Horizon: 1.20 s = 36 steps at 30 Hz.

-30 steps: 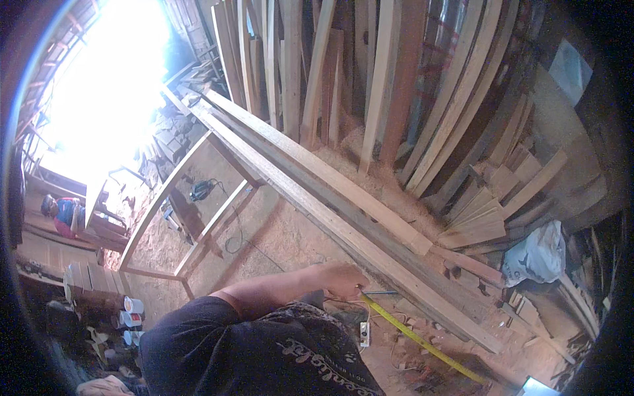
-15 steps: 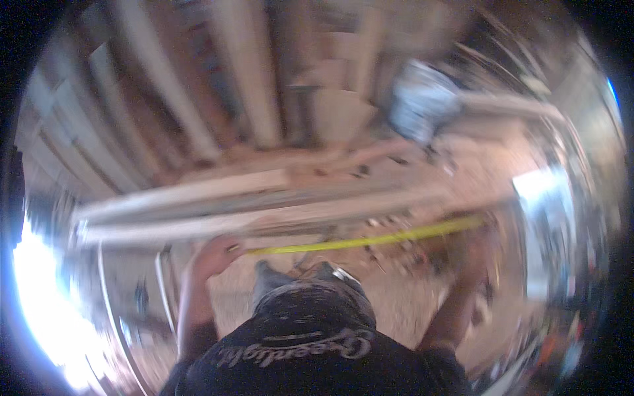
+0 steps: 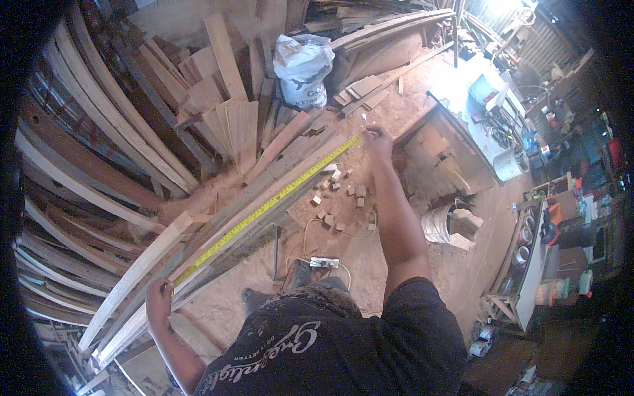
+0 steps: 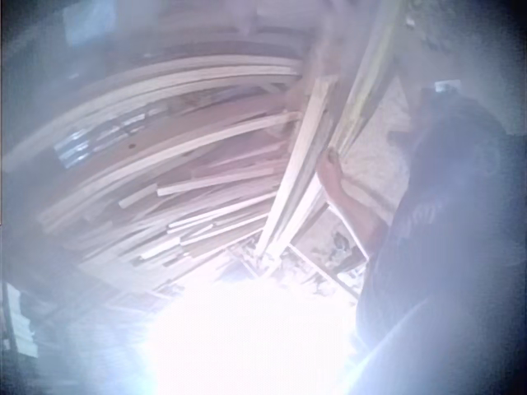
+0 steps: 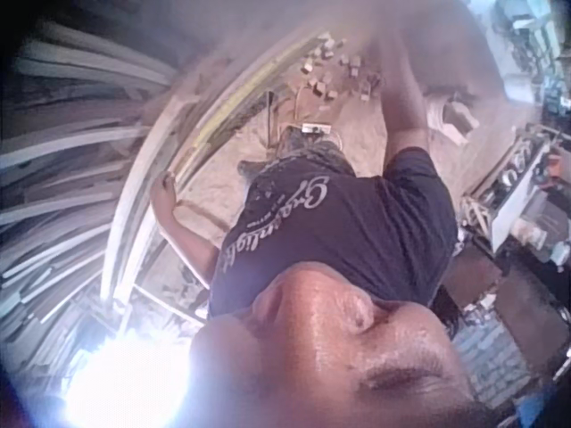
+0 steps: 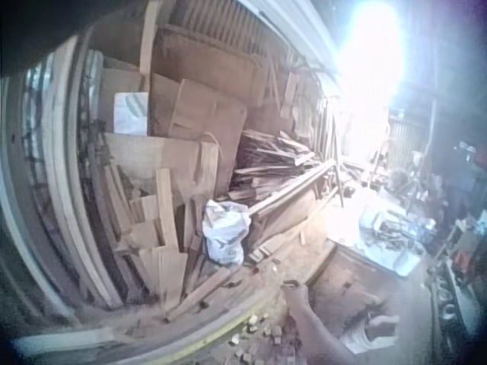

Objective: The person handles a long wooden plank, positions it on a partially assembled wooden frame, and uses a tape measure to mark measurements on the plank. The person then places the plank on the frame and continues to adjust its position.

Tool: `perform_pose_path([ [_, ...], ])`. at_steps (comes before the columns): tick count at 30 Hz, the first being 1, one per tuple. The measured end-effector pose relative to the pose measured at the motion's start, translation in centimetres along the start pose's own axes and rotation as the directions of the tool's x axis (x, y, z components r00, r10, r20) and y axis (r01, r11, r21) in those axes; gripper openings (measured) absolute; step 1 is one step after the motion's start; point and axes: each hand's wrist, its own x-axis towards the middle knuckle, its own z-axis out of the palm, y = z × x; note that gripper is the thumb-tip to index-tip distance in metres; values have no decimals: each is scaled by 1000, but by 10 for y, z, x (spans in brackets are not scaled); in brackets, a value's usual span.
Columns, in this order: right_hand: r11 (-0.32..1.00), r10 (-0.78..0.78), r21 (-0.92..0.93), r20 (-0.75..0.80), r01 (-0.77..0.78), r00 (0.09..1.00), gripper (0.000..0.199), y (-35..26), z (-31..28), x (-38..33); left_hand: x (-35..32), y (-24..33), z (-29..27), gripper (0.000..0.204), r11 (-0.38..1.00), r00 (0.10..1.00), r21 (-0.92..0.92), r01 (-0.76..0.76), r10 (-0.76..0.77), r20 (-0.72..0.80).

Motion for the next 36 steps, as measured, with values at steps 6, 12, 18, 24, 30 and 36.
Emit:
perform_pose_path([
  [6, 909, -266, -350, -69, 226, 962, 26, -1, 24, -21, 10, -28, 8, 21, 996, 998, 74, -41, 44, -45],
  [12, 909, -309, -274, 59, 313, 949, 23, 7, 26, -15, 9, -47, 10, 33, 991, 999, 128, 26, -28, 18],
  [18, 771, -417, -470, 137, 429, 899, 25, -5, 21, -29, 13, -46, 7, 30, 988, 992, 112, 105, -113, 65],
  [24, 665, -383, -606, 224, 436, 896, 31, -27, 23, -40, 17, -39, 2, 30, 974, 981, 176, 139, -160, 113],
  [30, 818, -478, -231, 239, 527, 845, 54, -65, 43, -75, 18, -26, 0, 28, 964, 970, 180, 194, -216, 108],
  [36, 897, -92, 326, 798, -298, 595, 69, -76, 123, -174, 15, -13, -3, 23, 963, 974, 180, 202, -217, 72],
])
